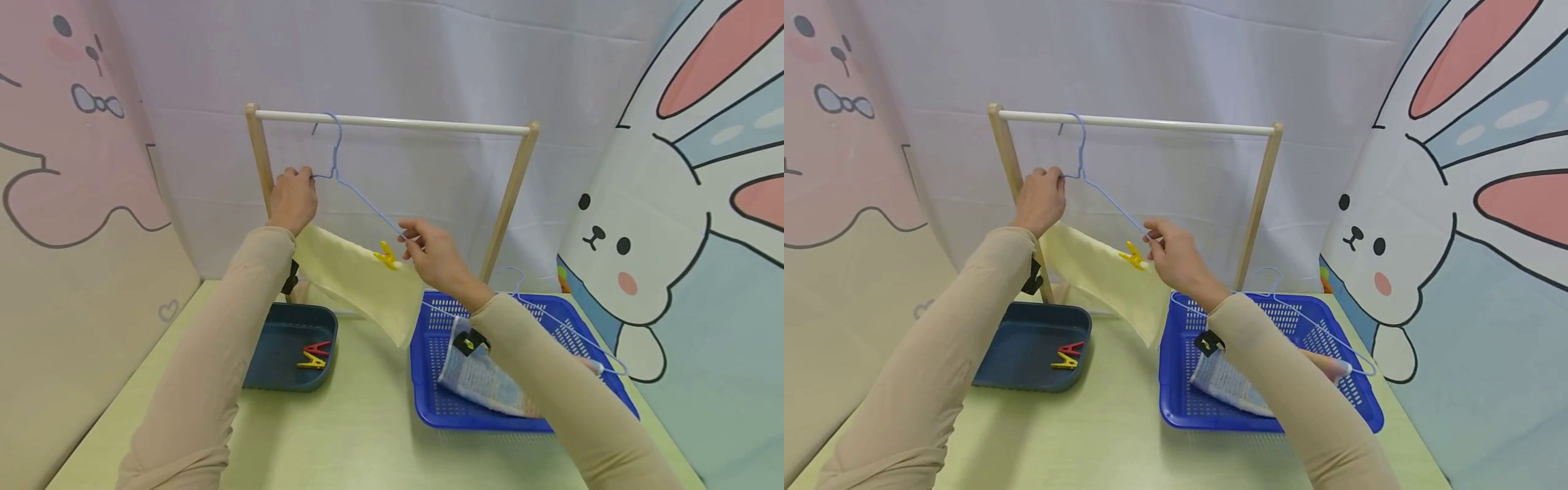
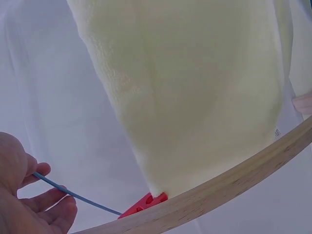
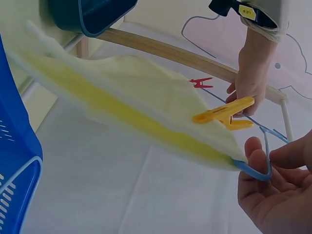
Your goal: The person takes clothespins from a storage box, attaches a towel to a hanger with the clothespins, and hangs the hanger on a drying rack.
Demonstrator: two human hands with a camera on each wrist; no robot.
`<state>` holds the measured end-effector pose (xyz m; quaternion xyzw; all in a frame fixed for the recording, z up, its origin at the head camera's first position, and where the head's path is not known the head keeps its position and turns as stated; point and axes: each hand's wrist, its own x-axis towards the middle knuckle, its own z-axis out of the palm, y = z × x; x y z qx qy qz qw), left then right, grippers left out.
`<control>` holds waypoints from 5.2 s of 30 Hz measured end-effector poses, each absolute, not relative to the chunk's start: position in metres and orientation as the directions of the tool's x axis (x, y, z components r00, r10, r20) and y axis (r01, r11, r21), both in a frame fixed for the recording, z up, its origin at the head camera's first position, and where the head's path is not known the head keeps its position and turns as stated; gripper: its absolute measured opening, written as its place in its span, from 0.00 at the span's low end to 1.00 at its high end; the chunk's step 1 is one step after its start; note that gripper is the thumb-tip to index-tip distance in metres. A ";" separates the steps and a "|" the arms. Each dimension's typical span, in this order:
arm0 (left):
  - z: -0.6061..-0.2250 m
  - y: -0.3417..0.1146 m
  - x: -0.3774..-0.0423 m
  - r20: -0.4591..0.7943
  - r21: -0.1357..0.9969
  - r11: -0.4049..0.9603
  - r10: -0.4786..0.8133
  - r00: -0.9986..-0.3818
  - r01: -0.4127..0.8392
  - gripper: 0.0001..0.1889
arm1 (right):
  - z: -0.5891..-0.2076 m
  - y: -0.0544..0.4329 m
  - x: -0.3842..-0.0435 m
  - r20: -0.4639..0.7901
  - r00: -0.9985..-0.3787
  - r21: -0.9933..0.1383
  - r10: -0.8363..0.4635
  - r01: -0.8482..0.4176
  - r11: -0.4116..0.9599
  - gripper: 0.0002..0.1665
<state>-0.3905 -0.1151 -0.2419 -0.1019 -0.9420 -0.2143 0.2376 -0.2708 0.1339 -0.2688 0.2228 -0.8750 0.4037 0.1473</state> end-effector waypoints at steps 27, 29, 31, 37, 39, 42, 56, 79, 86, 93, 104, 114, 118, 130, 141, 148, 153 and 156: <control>-0.240 -0.114 -0.389 0.520 0.365 0.889 0.050 -0.853 0.275 0.19 | -0.280 0.151 -0.275 0.358 -0.869 -0.590 -0.341 -0.493 0.639 0.18; -0.241 -0.114 -0.388 0.523 0.367 0.888 0.051 -0.851 0.278 0.19 | -0.281 0.155 -0.274 0.365 -0.864 -0.578 -0.346 -0.502 0.643 0.18; -0.241 -0.115 -0.388 0.528 0.371 0.883 0.054 -0.848 0.288 0.19 | -0.282 0.158 -0.274 0.371 -0.860 -0.573 -0.350 -0.509 0.643 0.17; -0.242 -0.118 -0.379 0.559 0.364 0.867 0.090 -0.824 0.342 0.14 | -0.283 0.174 -0.271 0.351 -0.861 -0.544 -0.368 -0.507 0.668 0.16; -0.244 -0.119 -0.374 0.560 0.361 0.863 0.102 -0.822 0.353 0.12 | -0.283 0.179 -0.270 0.341 -0.861 -0.524 -0.376 -0.507 0.685 0.14; -0.249 -0.123 -0.366 0.556 0.351 0.863 0.119 -0.823 0.363 0.13 | -0.285 0.188 -0.268 0.327 -0.858 -0.481 -0.396 -0.512 0.712 0.12; -0.290 -0.146 -0.335 0.418 0.254 0.883 0.267 -0.868 0.394 0.16 | -0.293 0.227 -0.250 0.175 -0.860 -0.387 -0.479 -0.507 0.770 0.12; -0.360 -0.144 -0.316 0.113 0.243 0.835 0.481 -0.870 0.493 0.09 | -0.310 0.294 -0.246 0.128 -0.885 -0.352 -0.447 -0.462 0.814 0.09; -0.378 -0.141 -0.316 0.041 0.208 0.819 0.540 -0.841 0.535 0.11 | -0.316 0.308 -0.244 0.107 -0.900 -0.330 -0.422 -0.433 0.839 0.10; -0.392 -0.138 -0.315 -0.051 0.239 0.790 0.591 -0.805 0.564 0.16 | -0.324 0.319 -0.246 0.075 -0.914 -0.324 -0.400 -0.401 0.857 0.11; -0.407 -0.133 -0.313 -0.187 0.286 0.797 0.591 -0.785 0.532 0.11 | -0.336 0.336 -0.252 0.047 -0.932 -0.308 -0.360 -0.356 0.882 0.14; -0.414 -0.129 -0.308 -0.264 0.319 0.802 0.587 -0.766 0.505 0.10 | -0.345 0.346 -0.256 -0.024 -0.953 -0.282 -0.301 -0.282 0.917 0.17; -0.417 -0.129 -0.307 -0.288 0.325 0.810 0.577 -0.765 0.488 0.10 | -0.348 0.351 -0.257 -0.023 -0.958 -0.279 -0.285 -0.267 0.922 0.17; -0.426 -0.126 -0.303 -0.331 0.294 0.845 0.529 -0.782 0.447 0.11 | -0.356 0.365 -0.260 -0.056 -0.974 -0.272 -0.220 -0.197 0.942 0.16; -0.426 -0.123 -0.299 -0.354 0.276 0.861 0.505 -0.788 0.428 0.09 | -0.365 0.373 -0.268 -0.005 -0.978 -0.237 -0.210 -0.202 0.950 0.17; -0.426 -0.122 -0.298 -0.361 0.249 0.872 0.487 -0.795 0.421 0.09 | -0.369 0.376 -0.269 -0.020 -0.984 -0.264 -0.178 -0.167 0.950 0.16; -0.426 -0.122 -0.299 -0.350 0.246 0.873 0.485 -0.801 0.421 0.08 | -0.374 0.379 -0.270 -0.030 -0.984 -0.253 -0.173 -0.160 0.954 0.15; -0.426 -0.122 -0.299 -0.334 0.257 0.865 0.499 -0.800 0.431 0.07 | -0.378 0.381 -0.271 -0.028 -0.984 -0.245 -0.175 -0.163 0.956 0.15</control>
